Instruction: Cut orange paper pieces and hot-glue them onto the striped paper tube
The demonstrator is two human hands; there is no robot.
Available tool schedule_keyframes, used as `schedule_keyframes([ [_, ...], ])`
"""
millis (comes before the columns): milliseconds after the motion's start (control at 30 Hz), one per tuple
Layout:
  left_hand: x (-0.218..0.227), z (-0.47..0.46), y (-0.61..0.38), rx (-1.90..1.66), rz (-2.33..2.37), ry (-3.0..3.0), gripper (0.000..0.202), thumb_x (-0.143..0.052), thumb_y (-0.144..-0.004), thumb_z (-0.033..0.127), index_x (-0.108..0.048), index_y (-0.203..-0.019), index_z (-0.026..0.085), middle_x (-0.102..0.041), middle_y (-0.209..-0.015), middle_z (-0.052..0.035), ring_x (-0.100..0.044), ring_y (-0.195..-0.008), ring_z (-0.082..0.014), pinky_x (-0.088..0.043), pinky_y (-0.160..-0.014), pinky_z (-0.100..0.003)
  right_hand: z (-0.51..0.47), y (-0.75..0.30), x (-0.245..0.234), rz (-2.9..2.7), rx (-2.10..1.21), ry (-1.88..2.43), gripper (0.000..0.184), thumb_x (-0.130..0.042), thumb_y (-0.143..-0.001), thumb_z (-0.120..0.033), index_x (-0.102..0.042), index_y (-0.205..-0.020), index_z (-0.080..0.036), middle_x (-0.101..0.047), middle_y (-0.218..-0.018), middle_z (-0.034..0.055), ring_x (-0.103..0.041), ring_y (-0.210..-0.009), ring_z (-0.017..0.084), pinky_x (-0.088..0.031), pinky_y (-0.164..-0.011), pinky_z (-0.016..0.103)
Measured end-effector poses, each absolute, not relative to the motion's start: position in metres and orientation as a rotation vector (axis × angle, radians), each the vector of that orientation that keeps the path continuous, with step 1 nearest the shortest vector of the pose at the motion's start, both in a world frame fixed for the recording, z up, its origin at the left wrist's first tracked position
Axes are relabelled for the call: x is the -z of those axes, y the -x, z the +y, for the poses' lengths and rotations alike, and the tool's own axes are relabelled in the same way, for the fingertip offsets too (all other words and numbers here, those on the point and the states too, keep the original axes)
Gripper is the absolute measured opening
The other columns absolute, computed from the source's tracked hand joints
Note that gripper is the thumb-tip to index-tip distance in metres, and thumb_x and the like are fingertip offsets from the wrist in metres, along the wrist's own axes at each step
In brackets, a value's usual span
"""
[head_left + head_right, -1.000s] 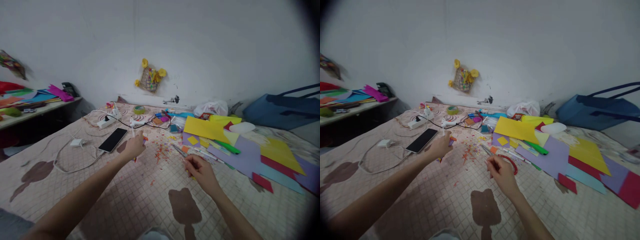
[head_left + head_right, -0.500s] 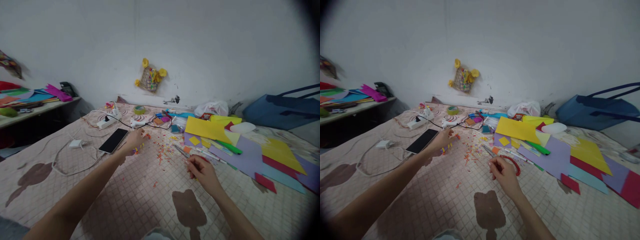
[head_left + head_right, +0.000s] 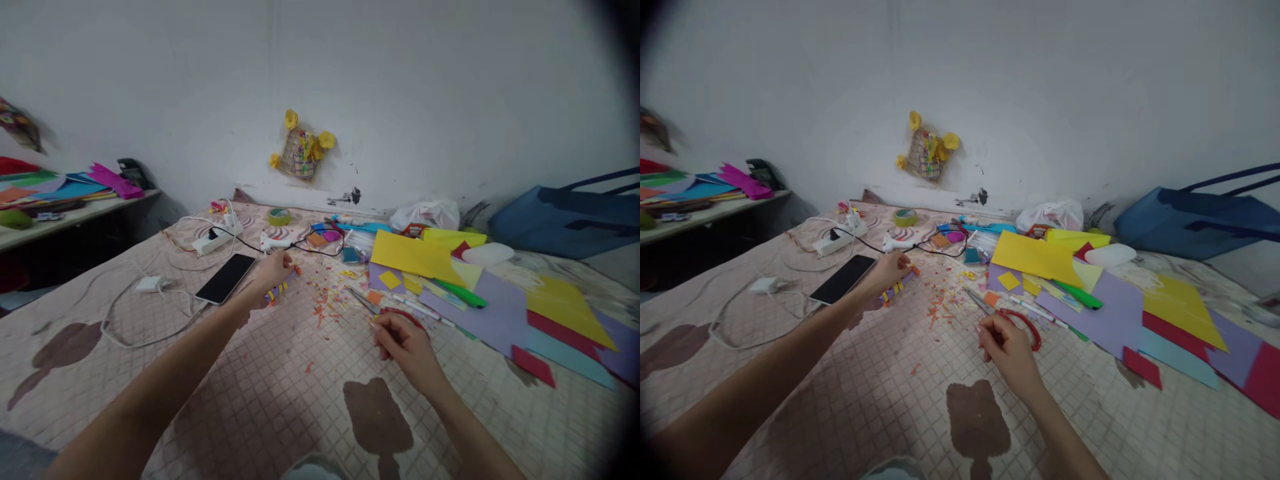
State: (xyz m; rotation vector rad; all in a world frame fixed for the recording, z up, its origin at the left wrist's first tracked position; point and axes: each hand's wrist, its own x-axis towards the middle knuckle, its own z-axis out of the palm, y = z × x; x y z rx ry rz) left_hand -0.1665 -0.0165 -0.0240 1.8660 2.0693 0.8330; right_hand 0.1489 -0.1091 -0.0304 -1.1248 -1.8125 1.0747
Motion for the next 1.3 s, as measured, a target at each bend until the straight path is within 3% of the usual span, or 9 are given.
schedule_keyframes([
  [900, 0.025, -0.019, 0.155, -0.941, 2.076, -1.843, 0.022, -0.053, -0.069, 0.013, -0.061, -0.089, 0.014, -0.067, -0.083, -0.0064, -0.062, -0.074, -0.0162, -0.045, -0.063, -0.024, -0.110, -0.145, 0.037, -1.913, -1.033, 1.173, 0.019, -0.049, -0.088, -0.036, -0.053, -0.078, -0.020, -0.053, -0.062, -0.0028, -0.052, -0.046, 0.010, -0.041, -0.046, 0.023],
  [1300, 0.026, -0.016, 0.156, -0.934, 2.078, -1.840, 0.012, -0.055, -0.073, 0.019, -0.061, -0.082, 0.015, -0.067, -0.080, -0.0077, -0.061, -0.073, -0.0171, -0.045, -0.062, -0.025, -0.113, -0.143, 0.036, -1.919, -1.063, 1.189, 0.023, -0.049, -0.086, -0.040, -0.053, -0.076, -0.020, -0.054, -0.062, -0.0021, -0.053, -0.047, 0.011, -0.043, -0.046, 0.023],
])
